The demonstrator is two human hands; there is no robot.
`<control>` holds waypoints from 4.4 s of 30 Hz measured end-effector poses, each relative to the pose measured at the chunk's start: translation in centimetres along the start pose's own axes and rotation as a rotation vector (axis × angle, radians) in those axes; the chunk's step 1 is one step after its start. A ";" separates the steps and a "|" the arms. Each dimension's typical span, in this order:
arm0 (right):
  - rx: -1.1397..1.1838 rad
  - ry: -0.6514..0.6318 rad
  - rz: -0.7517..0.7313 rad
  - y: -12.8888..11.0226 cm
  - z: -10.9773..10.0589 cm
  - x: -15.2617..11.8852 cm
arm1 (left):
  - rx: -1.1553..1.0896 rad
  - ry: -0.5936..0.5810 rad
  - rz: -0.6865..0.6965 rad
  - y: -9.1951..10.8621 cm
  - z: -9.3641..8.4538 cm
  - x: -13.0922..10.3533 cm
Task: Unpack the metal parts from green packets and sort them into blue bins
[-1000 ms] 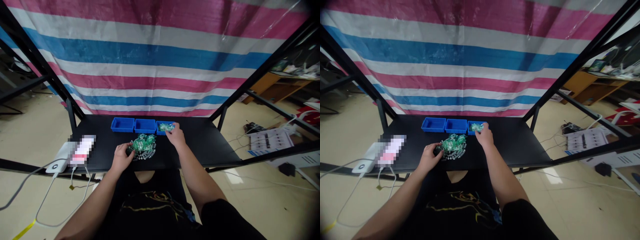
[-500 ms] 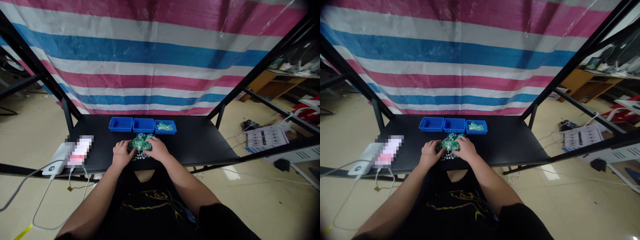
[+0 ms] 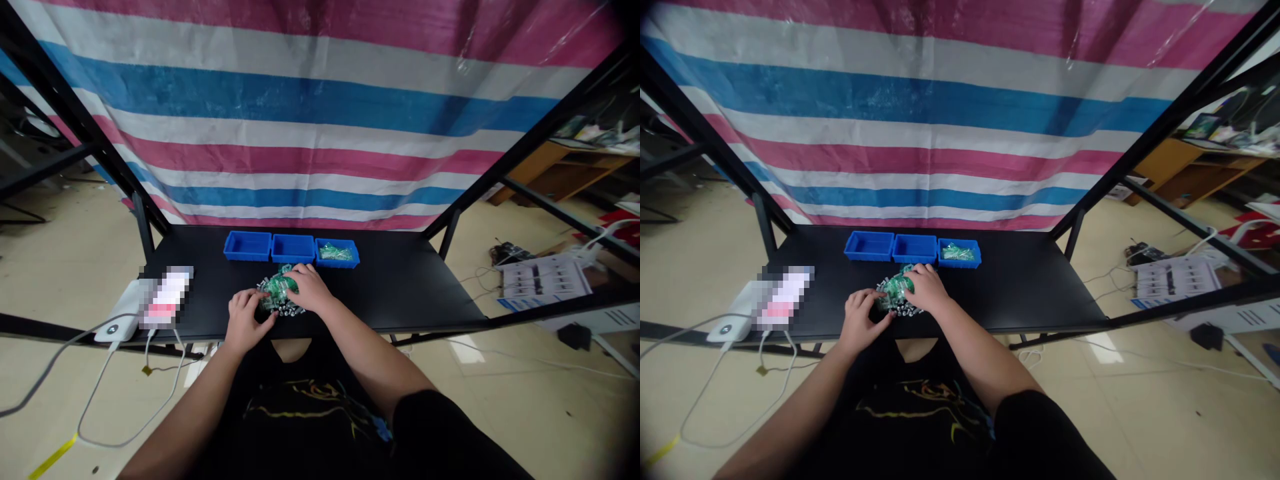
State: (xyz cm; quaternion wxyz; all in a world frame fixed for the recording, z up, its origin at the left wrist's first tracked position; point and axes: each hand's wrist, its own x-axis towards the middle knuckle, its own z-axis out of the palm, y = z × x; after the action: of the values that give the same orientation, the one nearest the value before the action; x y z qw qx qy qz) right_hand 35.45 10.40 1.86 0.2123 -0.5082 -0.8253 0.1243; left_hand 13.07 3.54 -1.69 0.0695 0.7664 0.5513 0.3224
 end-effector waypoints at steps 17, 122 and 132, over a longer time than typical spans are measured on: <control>0.791 0.144 0.050 2.4 -4.1 3.7 | 0.026 -0.027 0.097 0.0 0.1 -0.4; 0.615 0.247 0.163 0.8 -1.5 3.5 | 0.013 0.029 0.001 0.0 0.1 -0.1; -0.095 0.467 0.301 11.1 -8.1 0.1 | 0.012 -0.017 0.067 0.0 0.3 0.2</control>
State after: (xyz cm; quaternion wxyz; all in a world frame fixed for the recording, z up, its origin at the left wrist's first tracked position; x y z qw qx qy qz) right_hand 47.96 15.37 4.31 0.3519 -0.6495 -0.6740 -0.0050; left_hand 13.31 3.79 -1.80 0.0588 0.7875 0.5265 0.3149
